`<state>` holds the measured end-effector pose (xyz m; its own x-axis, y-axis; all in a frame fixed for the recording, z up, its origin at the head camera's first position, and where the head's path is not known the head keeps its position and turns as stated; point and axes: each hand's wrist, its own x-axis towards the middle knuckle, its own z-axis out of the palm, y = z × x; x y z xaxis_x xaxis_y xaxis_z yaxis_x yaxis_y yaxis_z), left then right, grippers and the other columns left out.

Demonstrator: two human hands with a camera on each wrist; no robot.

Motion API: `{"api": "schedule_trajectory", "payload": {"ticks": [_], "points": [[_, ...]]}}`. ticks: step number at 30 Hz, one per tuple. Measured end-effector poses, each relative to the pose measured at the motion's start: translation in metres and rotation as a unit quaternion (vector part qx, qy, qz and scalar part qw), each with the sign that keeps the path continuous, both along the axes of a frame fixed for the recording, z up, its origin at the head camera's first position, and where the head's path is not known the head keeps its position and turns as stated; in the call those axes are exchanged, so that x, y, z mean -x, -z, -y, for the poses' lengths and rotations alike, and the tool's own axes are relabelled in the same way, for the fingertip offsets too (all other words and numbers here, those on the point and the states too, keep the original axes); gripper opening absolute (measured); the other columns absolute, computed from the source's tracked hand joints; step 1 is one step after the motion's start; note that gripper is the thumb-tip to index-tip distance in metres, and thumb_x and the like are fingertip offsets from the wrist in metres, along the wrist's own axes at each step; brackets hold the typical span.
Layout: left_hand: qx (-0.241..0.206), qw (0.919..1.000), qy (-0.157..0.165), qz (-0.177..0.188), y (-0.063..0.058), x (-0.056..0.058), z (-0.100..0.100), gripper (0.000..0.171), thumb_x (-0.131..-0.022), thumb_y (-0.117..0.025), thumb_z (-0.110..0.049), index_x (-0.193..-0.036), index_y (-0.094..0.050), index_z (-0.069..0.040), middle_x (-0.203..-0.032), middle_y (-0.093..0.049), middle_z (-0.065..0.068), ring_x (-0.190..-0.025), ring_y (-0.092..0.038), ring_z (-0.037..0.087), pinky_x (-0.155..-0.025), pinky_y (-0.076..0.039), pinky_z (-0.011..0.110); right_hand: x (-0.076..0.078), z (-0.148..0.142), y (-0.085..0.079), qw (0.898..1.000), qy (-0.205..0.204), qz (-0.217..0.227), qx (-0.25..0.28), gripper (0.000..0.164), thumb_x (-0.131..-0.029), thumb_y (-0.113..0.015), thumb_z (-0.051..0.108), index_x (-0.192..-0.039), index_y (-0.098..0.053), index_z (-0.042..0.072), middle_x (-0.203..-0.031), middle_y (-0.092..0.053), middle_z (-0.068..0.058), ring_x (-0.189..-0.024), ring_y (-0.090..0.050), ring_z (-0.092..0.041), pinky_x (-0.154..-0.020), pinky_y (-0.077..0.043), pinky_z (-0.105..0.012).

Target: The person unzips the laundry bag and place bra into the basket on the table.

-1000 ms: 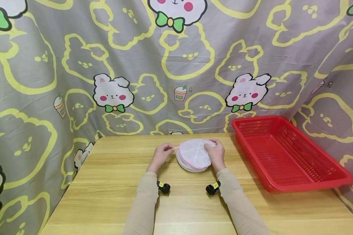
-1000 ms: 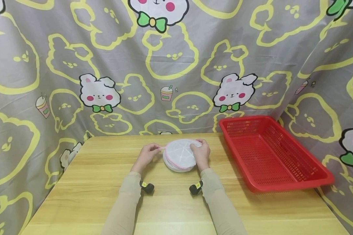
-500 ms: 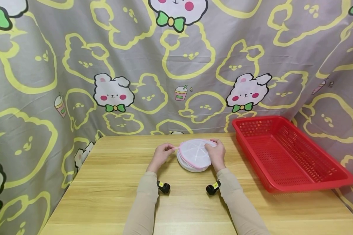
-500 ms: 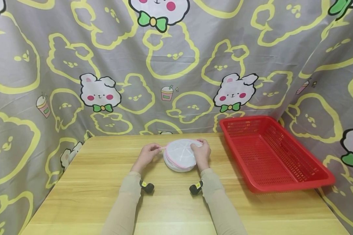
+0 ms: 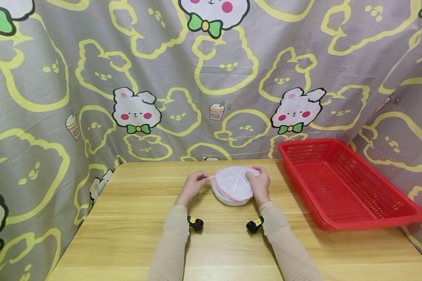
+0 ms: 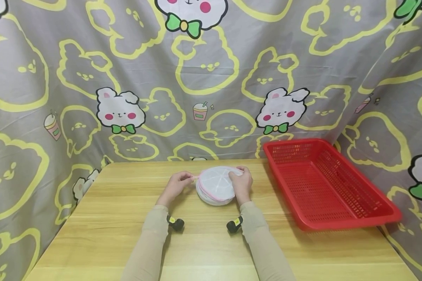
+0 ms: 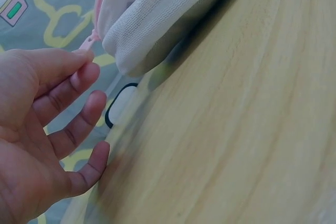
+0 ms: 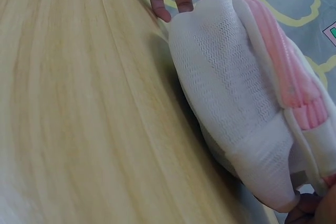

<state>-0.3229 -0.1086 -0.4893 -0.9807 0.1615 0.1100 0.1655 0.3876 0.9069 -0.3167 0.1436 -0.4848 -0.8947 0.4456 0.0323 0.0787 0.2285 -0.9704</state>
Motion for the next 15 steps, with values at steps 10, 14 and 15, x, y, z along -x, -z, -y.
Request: {"api": "schedule_trajectory", "payload": {"ticks": [10,14,15], "points": [[-0.013,0.9999,0.001,0.006,0.0002,-0.0007,-0.0001,0.01,-0.092,-0.066,-0.016,-0.095,-0.07,-0.008,-0.089,-0.068,0.005,-0.08,-0.056,0.017,-0.066,-0.045,0.025,-0.0009,-0.0021,0.0012,1.0,-0.002,0.001,0.0,0.045,-0.077,-0.068,0.014,-0.119,-0.053,0.005,-0.124,-0.057,-0.021,-0.11,-0.05,-0.03,-0.099,-0.041,-0.042],[-0.018,0.9998,-0.001,0.006,-0.0004,-0.0011,0.0007,0.01,-0.092,-0.066,-0.015,-0.096,-0.07,-0.006,-0.091,-0.068,0.007,-0.082,-0.058,0.019,-0.068,-0.045,0.026,-0.0009,-0.0031,0.0013,1.0,-0.013,0.003,-0.007,0.044,-0.08,-0.066,0.017,-0.12,-0.052,0.006,-0.123,-0.057,-0.021,-0.108,-0.05,-0.031,-0.095,-0.042,-0.041],[-0.018,0.9998,-0.003,0.006,-0.0007,-0.0011,0.0008,0.01,-0.092,-0.066,-0.014,-0.096,-0.07,-0.006,-0.091,-0.068,0.007,-0.082,-0.057,0.019,-0.068,-0.045,0.026,-0.0008,-0.0034,0.001,1.0,-0.016,0.006,-0.01,0.043,-0.081,-0.066,0.018,-0.12,-0.052,0.006,-0.121,-0.057,-0.02,-0.106,-0.051,-0.03,-0.092,-0.042,-0.039]]}}
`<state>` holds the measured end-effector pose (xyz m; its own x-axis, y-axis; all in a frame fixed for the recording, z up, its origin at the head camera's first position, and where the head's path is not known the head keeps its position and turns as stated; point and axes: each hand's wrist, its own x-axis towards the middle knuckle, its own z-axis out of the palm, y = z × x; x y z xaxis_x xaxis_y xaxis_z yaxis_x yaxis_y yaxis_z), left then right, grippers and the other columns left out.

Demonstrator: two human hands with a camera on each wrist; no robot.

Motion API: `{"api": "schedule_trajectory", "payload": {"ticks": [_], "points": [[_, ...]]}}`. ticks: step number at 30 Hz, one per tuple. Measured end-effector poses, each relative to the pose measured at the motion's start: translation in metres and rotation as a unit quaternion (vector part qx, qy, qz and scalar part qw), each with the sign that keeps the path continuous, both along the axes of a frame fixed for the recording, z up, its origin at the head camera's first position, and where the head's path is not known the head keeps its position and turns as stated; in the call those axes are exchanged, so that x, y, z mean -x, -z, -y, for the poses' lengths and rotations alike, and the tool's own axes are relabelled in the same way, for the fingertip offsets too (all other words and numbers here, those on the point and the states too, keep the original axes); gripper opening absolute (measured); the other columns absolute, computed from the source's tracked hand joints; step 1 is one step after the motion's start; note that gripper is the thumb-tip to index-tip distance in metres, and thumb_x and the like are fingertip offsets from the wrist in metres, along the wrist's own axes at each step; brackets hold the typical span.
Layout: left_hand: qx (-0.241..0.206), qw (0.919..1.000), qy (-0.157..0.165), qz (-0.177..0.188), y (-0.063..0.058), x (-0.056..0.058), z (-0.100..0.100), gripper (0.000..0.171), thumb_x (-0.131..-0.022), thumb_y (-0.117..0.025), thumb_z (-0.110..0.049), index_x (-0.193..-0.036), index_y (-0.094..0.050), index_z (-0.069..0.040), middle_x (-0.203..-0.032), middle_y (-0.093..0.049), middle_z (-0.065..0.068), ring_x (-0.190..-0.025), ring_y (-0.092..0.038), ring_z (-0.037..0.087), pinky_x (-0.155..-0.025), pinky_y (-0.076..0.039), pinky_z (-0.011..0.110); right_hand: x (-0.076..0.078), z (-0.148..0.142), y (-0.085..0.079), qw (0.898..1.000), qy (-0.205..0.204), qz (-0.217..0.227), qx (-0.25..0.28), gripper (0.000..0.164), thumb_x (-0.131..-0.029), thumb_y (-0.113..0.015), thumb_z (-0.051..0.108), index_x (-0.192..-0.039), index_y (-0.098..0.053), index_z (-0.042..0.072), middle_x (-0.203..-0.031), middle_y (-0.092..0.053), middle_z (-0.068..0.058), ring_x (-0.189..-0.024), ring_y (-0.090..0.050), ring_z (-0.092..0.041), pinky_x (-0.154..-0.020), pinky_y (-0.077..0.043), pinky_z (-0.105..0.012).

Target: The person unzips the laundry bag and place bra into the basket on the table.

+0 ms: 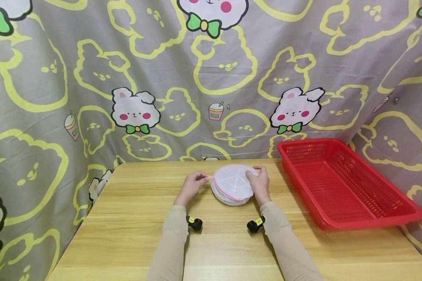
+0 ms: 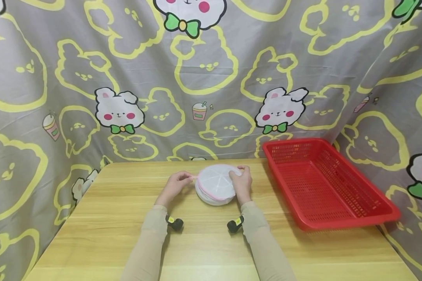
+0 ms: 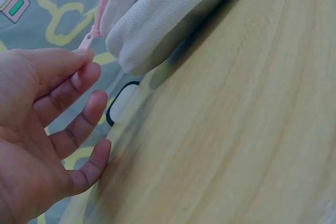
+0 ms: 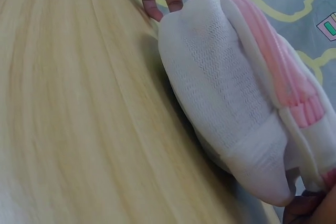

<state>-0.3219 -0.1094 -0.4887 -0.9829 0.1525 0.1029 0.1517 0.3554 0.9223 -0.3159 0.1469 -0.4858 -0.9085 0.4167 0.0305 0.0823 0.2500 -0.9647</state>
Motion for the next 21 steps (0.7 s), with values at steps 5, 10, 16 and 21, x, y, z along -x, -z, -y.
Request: {"api": "schedule_trajectory", "payload": {"ticks": [5,10,16,21], "points": [[-0.006,0.9999,-0.007,0.004,-0.0003,0.0012,0.0014,0.01,-0.092,-0.066,-0.016,-0.096,-0.07,-0.007,-0.093,-0.067,0.006,-0.082,-0.056,0.014,-0.07,-0.046,0.026,0.0005,-0.0013,-0.0032,1.0,-0.006,0.01,-0.002,0.037,-0.083,-0.063,0.023,-0.116,-0.056,0.007,-0.098,-0.058,-0.012,-0.087,-0.054,-0.022,-0.074,-0.044,-0.028],[-0.013,0.9998,-0.012,0.001,0.0001,0.0011,0.002,0.011,-0.092,-0.066,-0.015,-0.096,-0.07,-0.006,-0.09,-0.066,0.007,-0.081,-0.056,0.017,-0.064,-0.046,0.026,0.0007,-0.0041,-0.0047,1.0,-0.013,0.01,0.018,0.031,-0.086,-0.061,0.025,-0.111,-0.058,0.007,-0.084,-0.055,-0.002,-0.074,-0.052,-0.013,-0.065,-0.044,-0.022],[-0.02,0.9992,-0.035,0.001,0.0008,0.0006,-0.0006,0.013,-0.091,-0.067,-0.016,-0.095,-0.07,-0.005,-0.089,-0.065,0.006,-0.079,-0.056,0.015,-0.061,-0.044,0.023,0.0,-0.0073,-0.0058,0.998,-0.036,0.021,0.037,0.031,-0.088,-0.062,0.025,-0.111,-0.058,0.006,-0.089,-0.053,-0.004,-0.078,-0.051,-0.013,-0.067,-0.045,-0.02],[-0.02,0.998,-0.06,0.001,0.0011,0.0017,-0.006,0.012,-0.09,-0.068,-0.016,-0.094,-0.071,-0.004,-0.089,-0.067,0.007,-0.078,-0.056,0.012,-0.067,-0.046,0.023,0.0,-0.0089,-0.0069,0.998,-0.042,0.032,0.031,0.034,-0.089,-0.06,0.026,-0.115,-0.056,0.005,-0.096,-0.054,-0.007,-0.083,-0.052,-0.016,-0.069,-0.045,-0.02]]}}
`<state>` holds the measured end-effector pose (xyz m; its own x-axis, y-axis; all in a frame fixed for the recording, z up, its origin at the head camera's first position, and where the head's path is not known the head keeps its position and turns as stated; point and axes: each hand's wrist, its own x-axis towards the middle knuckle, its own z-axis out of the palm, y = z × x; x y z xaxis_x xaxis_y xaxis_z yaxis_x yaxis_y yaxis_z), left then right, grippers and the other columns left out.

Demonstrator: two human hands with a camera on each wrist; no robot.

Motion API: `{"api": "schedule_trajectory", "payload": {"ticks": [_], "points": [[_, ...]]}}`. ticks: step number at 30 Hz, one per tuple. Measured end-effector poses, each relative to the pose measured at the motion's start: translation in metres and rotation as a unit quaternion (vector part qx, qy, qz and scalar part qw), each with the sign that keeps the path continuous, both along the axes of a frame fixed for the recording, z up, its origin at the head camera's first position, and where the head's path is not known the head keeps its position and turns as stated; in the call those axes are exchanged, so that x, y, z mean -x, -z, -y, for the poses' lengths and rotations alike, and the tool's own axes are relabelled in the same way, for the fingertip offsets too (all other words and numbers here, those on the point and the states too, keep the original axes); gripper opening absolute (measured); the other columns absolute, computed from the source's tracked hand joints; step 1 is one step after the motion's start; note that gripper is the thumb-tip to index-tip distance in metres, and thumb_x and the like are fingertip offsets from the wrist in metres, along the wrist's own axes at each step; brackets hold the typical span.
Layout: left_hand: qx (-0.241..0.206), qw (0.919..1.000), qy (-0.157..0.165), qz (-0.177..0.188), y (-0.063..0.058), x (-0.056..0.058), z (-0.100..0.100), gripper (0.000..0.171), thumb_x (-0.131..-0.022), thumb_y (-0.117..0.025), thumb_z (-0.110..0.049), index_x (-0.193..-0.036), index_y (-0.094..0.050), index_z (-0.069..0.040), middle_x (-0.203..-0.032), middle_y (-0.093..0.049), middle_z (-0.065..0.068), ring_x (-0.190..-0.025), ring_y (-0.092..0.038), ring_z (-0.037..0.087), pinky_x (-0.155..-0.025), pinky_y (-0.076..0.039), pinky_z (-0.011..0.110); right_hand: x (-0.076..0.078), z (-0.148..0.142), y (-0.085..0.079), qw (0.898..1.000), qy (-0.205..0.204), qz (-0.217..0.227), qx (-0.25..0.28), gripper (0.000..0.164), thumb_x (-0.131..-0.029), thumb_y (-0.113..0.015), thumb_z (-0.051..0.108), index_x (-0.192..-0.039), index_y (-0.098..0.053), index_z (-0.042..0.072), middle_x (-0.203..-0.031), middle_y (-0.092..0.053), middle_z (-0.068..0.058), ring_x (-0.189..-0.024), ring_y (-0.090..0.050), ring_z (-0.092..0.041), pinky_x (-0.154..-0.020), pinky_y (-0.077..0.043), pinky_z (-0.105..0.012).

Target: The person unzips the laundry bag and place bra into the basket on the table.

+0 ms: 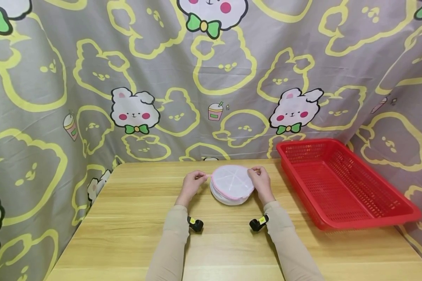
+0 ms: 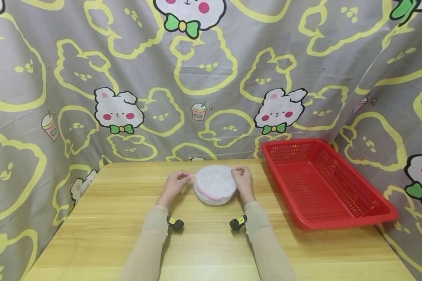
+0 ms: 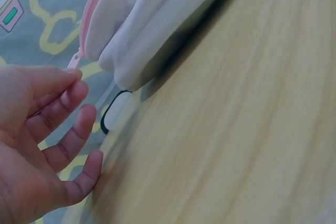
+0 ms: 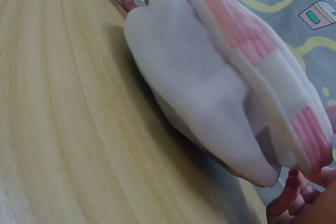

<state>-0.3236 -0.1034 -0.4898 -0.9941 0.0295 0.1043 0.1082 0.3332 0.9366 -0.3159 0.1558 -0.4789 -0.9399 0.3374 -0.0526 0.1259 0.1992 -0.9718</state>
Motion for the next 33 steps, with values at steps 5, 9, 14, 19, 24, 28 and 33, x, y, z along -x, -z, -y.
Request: {"api": "schedule_trajectory", "payload": {"ticks": [5,9,14,19,24,28,33], "points": [[0.009,0.9998,-0.013,-0.009,-0.0002,0.0,-0.0029,0.014,-0.091,-0.068,-0.016,-0.093,-0.07,-0.003,-0.089,-0.068,0.009,-0.078,-0.058,0.012,-0.069,-0.047,0.023,0.0008,-0.0007,0.0,1.0,-0.007,0.002,-0.006,0.037,-0.09,-0.059,0.027,-0.119,-0.055,0.004,-0.102,-0.053,-0.01,-0.092,-0.051,-0.021,-0.075,-0.043,-0.023],[0.016,0.9996,-0.018,-0.012,-0.0007,-0.0006,-0.0038,0.014,-0.091,-0.069,-0.017,-0.093,-0.07,-0.003,-0.089,-0.067,0.009,-0.078,-0.057,0.013,-0.068,-0.047,0.023,0.0025,-0.002,0.0015,0.999,-0.03,0.001,-0.019,0.043,-0.092,-0.059,0.027,-0.127,-0.052,0.003,-0.108,-0.05,-0.012,-0.099,-0.049,-0.024,-0.079,-0.041,-0.025],[0.019,0.9995,-0.021,-0.017,-0.0006,-0.0003,-0.0048,0.014,-0.09,-0.069,-0.016,-0.093,-0.071,-0.003,-0.089,-0.067,0.01,-0.077,-0.056,0.013,-0.065,-0.046,0.023,0.0025,-0.002,0.0017,0.997,-0.073,0.003,-0.038,0.054,-0.094,-0.059,0.03,-0.138,-0.046,0.002,-0.121,-0.049,-0.017,-0.11,-0.048,-0.029,-0.091,-0.043,-0.034],[0.019,0.9995,-0.02,-0.017,-0.0005,-0.0008,-0.0051,0.014,-0.09,-0.069,-0.016,-0.093,-0.071,-0.002,-0.089,-0.068,0.011,-0.077,-0.057,0.014,-0.064,-0.046,0.023,0.0,-0.0008,0.0002,0.995,-0.093,-0.001,-0.045,0.06,-0.093,-0.061,0.031,-0.142,-0.043,0.001,-0.129,-0.049,-0.021,-0.116,-0.048,-0.032,-0.102,-0.042,-0.042],[0.027,0.9992,-0.019,-0.021,-0.0001,-0.0007,-0.0055,0.014,-0.09,-0.069,-0.016,-0.093,-0.071,-0.003,-0.088,-0.068,0.009,-0.076,-0.057,0.012,-0.063,-0.046,0.023,-0.0007,0.0002,-0.0006,0.992,-0.109,-0.002,-0.058,0.061,-0.091,-0.064,0.031,-0.142,-0.045,0.003,-0.127,-0.051,-0.021,-0.112,-0.051,-0.032,-0.098,-0.045,-0.04],[0.027,0.9993,-0.017,-0.022,-0.0002,-0.0005,-0.0054,0.013,-0.09,-0.07,-0.015,-0.092,-0.071,-0.003,-0.088,-0.068,0.01,-0.076,-0.056,0.013,-0.064,-0.045,0.023,0.0009,-0.0004,0.0016,0.988,-0.127,-0.01,-0.089,0.059,-0.09,-0.067,0.029,-0.139,-0.047,0.002,-0.129,-0.053,-0.023,-0.114,-0.052,-0.033,-0.101,-0.044,-0.042],[0.03,0.9992,-0.015,-0.023,0.0006,-0.0003,-0.0052,0.012,-0.09,-0.07,-0.015,-0.092,-0.071,-0.003,-0.087,-0.068,0.01,-0.075,-0.056,0.013,-0.064,-0.045,0.023,0.0026,-0.0019,0.0031,0.983,-0.142,-0.014,-0.115,0.058,-0.088,-0.07,0.027,-0.135,-0.05,0.0,-0.131,-0.055,-0.023,-0.117,-0.052,-0.033,-0.106,-0.041,-0.045]]}}
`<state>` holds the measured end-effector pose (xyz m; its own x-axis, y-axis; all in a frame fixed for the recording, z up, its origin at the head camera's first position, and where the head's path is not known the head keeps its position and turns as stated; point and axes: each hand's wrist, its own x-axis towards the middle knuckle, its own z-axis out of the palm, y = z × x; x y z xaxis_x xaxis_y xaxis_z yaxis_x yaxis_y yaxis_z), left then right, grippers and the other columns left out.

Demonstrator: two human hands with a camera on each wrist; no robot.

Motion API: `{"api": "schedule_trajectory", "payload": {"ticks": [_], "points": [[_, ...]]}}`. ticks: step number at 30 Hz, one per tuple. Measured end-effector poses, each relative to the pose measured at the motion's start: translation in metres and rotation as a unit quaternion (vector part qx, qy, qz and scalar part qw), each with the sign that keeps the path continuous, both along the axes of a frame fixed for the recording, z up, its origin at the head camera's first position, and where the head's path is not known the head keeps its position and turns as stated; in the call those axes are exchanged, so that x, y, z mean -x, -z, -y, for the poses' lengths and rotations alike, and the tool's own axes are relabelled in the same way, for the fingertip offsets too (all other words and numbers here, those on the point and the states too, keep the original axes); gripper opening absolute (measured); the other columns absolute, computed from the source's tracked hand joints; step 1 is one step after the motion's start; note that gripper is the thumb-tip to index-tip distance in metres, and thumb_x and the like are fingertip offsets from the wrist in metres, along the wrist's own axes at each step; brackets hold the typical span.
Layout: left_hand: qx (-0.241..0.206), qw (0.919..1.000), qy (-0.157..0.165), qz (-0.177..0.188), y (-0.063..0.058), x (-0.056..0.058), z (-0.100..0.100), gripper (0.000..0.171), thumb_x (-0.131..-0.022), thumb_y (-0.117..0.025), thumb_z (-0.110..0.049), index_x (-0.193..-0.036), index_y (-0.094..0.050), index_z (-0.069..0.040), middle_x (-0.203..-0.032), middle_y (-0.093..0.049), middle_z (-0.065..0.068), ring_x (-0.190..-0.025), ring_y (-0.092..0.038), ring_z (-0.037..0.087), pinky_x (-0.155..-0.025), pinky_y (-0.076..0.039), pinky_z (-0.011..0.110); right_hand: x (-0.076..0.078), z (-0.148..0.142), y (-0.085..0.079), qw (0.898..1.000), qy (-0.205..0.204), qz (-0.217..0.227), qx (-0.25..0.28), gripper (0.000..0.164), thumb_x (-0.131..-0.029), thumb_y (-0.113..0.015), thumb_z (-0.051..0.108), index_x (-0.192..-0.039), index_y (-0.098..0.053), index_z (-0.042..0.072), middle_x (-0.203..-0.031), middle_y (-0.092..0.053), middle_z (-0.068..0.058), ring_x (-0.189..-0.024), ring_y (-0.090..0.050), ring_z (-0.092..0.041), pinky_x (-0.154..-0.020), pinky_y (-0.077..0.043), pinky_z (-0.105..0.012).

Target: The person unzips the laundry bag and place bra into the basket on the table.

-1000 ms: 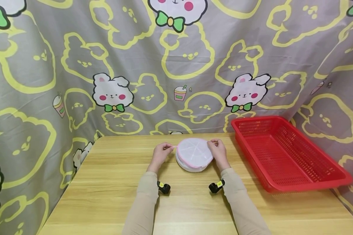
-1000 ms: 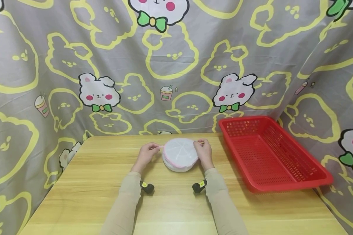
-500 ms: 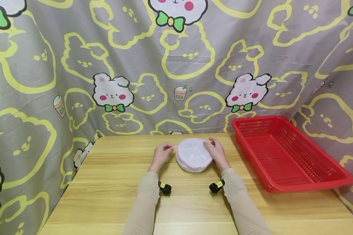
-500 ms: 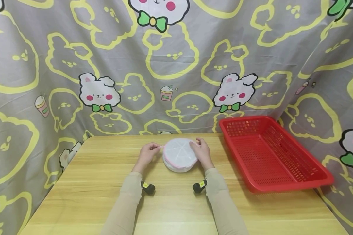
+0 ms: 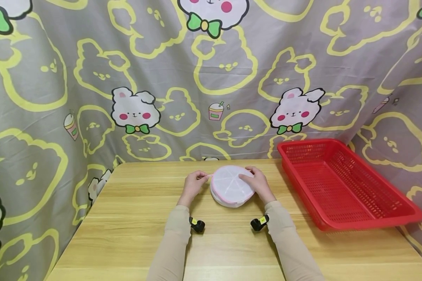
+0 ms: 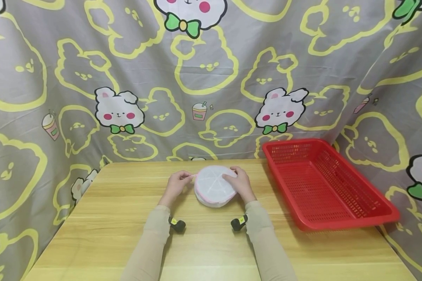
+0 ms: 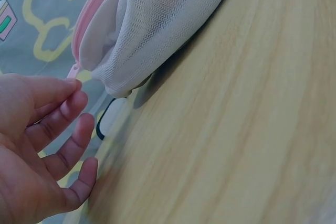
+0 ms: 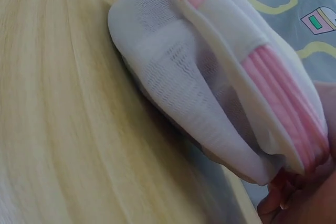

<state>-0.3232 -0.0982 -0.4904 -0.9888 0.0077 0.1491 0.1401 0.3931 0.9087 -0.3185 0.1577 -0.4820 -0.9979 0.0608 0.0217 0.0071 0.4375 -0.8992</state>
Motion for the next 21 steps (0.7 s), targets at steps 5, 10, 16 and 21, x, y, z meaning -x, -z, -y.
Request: {"api": "schedule_trajectory", "payload": {"ticks": [5,10,16,21], "points": [[0.004,1.0,0.004,-0.002,0.0006,-0.0002,-0.0002,0.012,-0.09,-0.069,-0.014,-0.092,-0.071,-0.002,-0.087,-0.067,0.01,-0.075,-0.056,0.013,-0.065,-0.045,0.023,0.0,-0.0007,-0.0011,1.0,0.001,0.008,-0.002,0.056,-0.087,-0.071,0.025,-0.134,-0.052,-0.001,-0.132,-0.056,-0.022,-0.117,-0.054,-0.033,-0.105,-0.042,-0.045],[0.005,1.0,0.005,-0.002,0.0011,0.0001,-0.0002,0.012,-0.09,-0.069,-0.014,-0.092,-0.071,-0.002,-0.087,-0.068,0.011,-0.077,-0.057,0.014,-0.067,-0.046,0.023,-0.0007,-0.0003,-0.0022,1.0,0.002,0.014,-0.012,0.053,-0.089,-0.069,0.025,-0.132,-0.054,-0.001,-0.132,-0.057,-0.023,-0.117,-0.055,-0.033,-0.104,-0.044,-0.045],[0.006,0.9999,0.01,-0.004,0.0018,-0.0001,0.0001,0.012,-0.09,-0.069,-0.015,-0.092,-0.071,-0.003,-0.088,-0.068,0.01,-0.078,-0.057,0.014,-0.067,-0.046,0.023,-0.0022,0.0017,-0.0036,1.0,0.009,0.015,-0.002,0.049,-0.088,-0.068,0.022,-0.129,-0.056,-0.003,-0.13,-0.059,-0.023,-0.114,-0.057,-0.032,-0.102,-0.046,-0.044],[0.001,0.9999,0.015,-0.003,0.0017,-0.0005,0.0004,0.013,-0.09,-0.069,-0.015,-0.092,-0.071,-0.002,-0.086,-0.067,0.01,-0.076,-0.055,0.012,-0.064,-0.045,0.023,-0.0012,0.0036,-0.0018,1.0,0.019,0.009,0.005,0.047,-0.087,-0.068,0.021,-0.127,-0.057,-0.002,-0.128,-0.06,-0.023,-0.113,-0.058,-0.032,-0.102,-0.047,-0.044]]}}
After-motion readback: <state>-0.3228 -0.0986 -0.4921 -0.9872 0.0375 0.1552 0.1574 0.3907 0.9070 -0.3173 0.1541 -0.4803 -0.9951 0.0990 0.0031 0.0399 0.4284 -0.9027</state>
